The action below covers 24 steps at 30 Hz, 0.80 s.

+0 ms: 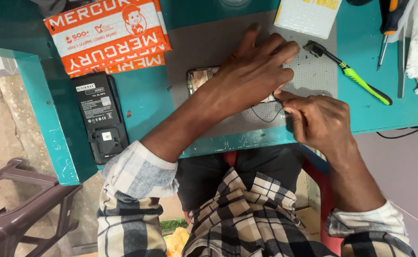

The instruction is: The person is repairing a mobile phone by hand, removing small internal components from the chassis, positioning a thin cable, and pressing down to secure the internal hardware.

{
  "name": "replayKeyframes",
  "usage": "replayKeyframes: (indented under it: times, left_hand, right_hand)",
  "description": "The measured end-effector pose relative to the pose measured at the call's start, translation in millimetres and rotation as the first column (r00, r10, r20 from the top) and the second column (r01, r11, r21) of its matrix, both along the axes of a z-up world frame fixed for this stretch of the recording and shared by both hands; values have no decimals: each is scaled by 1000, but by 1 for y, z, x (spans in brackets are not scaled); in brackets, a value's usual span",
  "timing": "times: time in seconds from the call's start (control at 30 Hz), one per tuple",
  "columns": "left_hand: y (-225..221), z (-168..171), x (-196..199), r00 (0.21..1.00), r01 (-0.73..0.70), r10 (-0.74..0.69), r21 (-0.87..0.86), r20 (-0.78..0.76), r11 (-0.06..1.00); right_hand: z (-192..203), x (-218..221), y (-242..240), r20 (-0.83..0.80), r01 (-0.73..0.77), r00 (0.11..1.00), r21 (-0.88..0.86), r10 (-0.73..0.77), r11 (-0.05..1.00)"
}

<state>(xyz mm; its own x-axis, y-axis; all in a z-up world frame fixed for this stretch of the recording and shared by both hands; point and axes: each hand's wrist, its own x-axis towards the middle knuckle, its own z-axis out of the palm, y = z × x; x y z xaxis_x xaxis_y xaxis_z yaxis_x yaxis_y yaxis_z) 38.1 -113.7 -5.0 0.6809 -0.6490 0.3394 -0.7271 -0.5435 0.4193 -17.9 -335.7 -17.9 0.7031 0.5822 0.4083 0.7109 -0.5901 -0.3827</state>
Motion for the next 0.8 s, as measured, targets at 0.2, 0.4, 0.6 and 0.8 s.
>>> replayKeyframes:
  times: [0.2, 0.4, 0.6, 0.8]
  left_hand:
    - [15, 9, -5, 998, 49, -49, 14, -31, 999]
    - [39, 19, -7, 999, 22, -20, 50, -51, 998]
    - [38, 18, -7, 998, 47, -46, 43, -39, 998]
    - [29, 9, -10, 1000, 3, -2, 93, -11, 996]
  right_hand:
    - [-6, 2, -3, 5, -8, 1000, 10, 8, 1000]
    - [-3, -1, -2, -34, -9, 999, 49, 10, 999]
    - [-1, -1, -3, 21, -16, 1000, -5, 16, 1000]
    - [-5, -1, -7, 27, -32, 999, -13, 32, 999]
